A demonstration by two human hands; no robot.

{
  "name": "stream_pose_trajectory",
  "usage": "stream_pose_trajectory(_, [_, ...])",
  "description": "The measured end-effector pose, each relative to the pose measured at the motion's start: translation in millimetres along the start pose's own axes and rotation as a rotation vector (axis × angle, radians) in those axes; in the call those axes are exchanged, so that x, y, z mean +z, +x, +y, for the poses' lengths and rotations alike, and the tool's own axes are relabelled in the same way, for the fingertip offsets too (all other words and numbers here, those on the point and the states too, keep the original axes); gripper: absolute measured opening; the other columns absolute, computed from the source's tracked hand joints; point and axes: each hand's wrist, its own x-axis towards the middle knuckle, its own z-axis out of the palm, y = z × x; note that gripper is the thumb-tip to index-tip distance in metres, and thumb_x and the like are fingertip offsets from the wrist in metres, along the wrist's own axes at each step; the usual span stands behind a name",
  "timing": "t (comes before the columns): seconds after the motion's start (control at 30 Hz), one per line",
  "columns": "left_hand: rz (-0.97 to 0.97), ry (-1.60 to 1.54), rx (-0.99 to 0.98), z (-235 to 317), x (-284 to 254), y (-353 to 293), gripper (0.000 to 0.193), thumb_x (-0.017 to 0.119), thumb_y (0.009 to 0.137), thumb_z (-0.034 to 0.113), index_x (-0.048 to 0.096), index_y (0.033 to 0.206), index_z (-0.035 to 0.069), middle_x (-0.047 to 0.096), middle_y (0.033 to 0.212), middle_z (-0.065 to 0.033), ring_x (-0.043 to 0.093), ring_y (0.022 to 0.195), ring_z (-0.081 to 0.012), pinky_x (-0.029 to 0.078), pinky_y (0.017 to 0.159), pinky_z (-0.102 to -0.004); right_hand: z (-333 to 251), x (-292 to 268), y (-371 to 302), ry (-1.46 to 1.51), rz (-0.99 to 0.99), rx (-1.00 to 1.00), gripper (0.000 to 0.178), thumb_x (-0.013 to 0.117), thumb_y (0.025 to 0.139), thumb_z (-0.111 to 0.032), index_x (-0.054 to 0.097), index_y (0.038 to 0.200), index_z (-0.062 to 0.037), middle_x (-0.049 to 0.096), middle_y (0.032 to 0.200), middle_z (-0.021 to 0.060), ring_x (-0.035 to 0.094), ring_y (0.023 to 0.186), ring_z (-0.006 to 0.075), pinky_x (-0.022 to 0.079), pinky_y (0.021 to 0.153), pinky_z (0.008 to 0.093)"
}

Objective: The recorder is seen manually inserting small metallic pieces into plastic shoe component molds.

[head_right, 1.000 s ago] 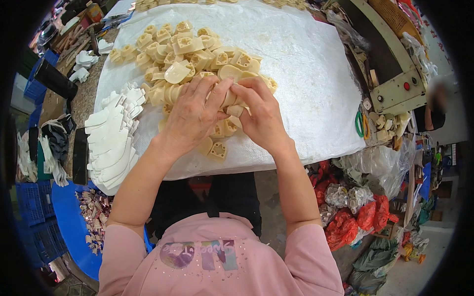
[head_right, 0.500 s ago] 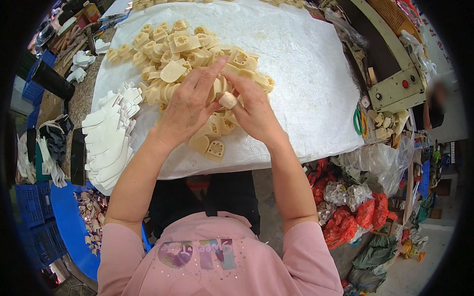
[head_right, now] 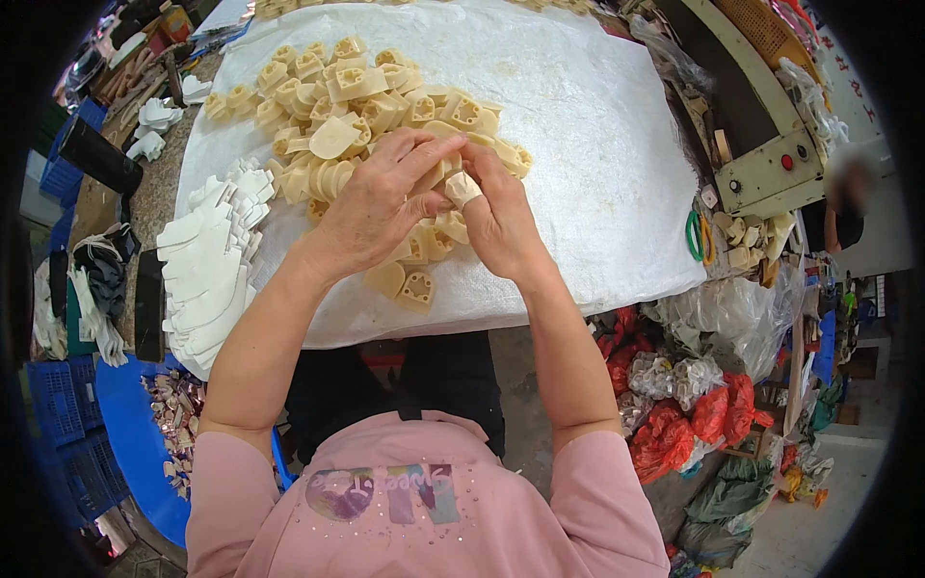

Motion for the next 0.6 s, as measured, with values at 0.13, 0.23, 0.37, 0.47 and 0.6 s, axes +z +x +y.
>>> stream_pose_trajectory(0.13, [0.005, 0.049, 0.041, 1, 3, 2, 0.056, 0.064, 0.076, -0.002, 0.049, 0.129, 0.007, 0.054, 0.108, -0.0137, 0.055, 0.096, -0.0292, 0.049, 0.079, -0.0377, -6, 2, -1, 0.038, 0.014, 0.064, 0.054, 0.031, 0.070, 0.003, 0.045, 0.122, 0.0075, 0.055, 0.115, 0.0240, 0.054, 0.108, 0.0346, 0.041, 0.096, 0.0385])
stream_pose_trajectory(0.23, [0.024, 0.082, 0.077, -1, 4, 4, 0.049, 0.062, 0.081, 0.006, 0.049, 0.129, 0.007, 0.054, 0.108, -0.0135, 0.055, 0.095, -0.0289, 0.048, 0.078, -0.0364, -4, 4, -2, 0.128, 0.047, 0.098, 0.051, 0.032, 0.072, 0.001, 0.045, 0.121, 0.0073, 0.055, 0.115, 0.0224, 0.055, 0.106, 0.0340, 0.042, 0.095, 0.0381])
stream_pose_trajectory(0.37, [0.026, 0.086, 0.114, 0, 0, 3, 0.042, 0.055, 0.091, 0.024, 0.050, 0.129, 0.007, 0.051, 0.106, -0.0154, 0.053, 0.094, -0.0291, 0.047, 0.077, -0.0352, -11, 15, -3, 0.255, 0.106, 0.099, 0.045, 0.033, 0.079, -0.004, 0.047, 0.121, 0.0041, 0.057, 0.106, 0.0174, 0.058, 0.093, 0.0249, 0.047, 0.083, 0.0329])
stream_pose_trajectory(0.47, [0.057, -0.015, 0.049, 5, -1, 2, 0.046, 0.043, 0.095, 0.040, 0.051, 0.125, 0.005, 0.046, 0.104, -0.0171, 0.049, 0.093, -0.0299, 0.045, 0.077, -0.0360, -22, 14, -3, 0.413, 0.075, 0.216, 0.035, 0.035, 0.095, -0.020, 0.048, 0.121, 0.0002, 0.056, 0.092, 0.0087, 0.055, 0.078, 0.0119, 0.047, 0.067, 0.0258])
stream_pose_trajectory(0.6, [0.194, 0.080, 0.175, 7, 7, 3, 0.044, 0.040, 0.097, 0.040, 0.052, 0.111, 0.000, 0.044, 0.103, -0.0184, 0.048, 0.093, -0.0313, 0.043, 0.076, -0.0382, -29, 23, 0, 0.510, 0.114, 0.231, 0.033, 0.036, 0.098, -0.027, 0.049, 0.113, -0.0014, 0.055, 0.084, 0.0048, 0.052, 0.074, 0.0104, 0.044, 0.064, 0.0259])
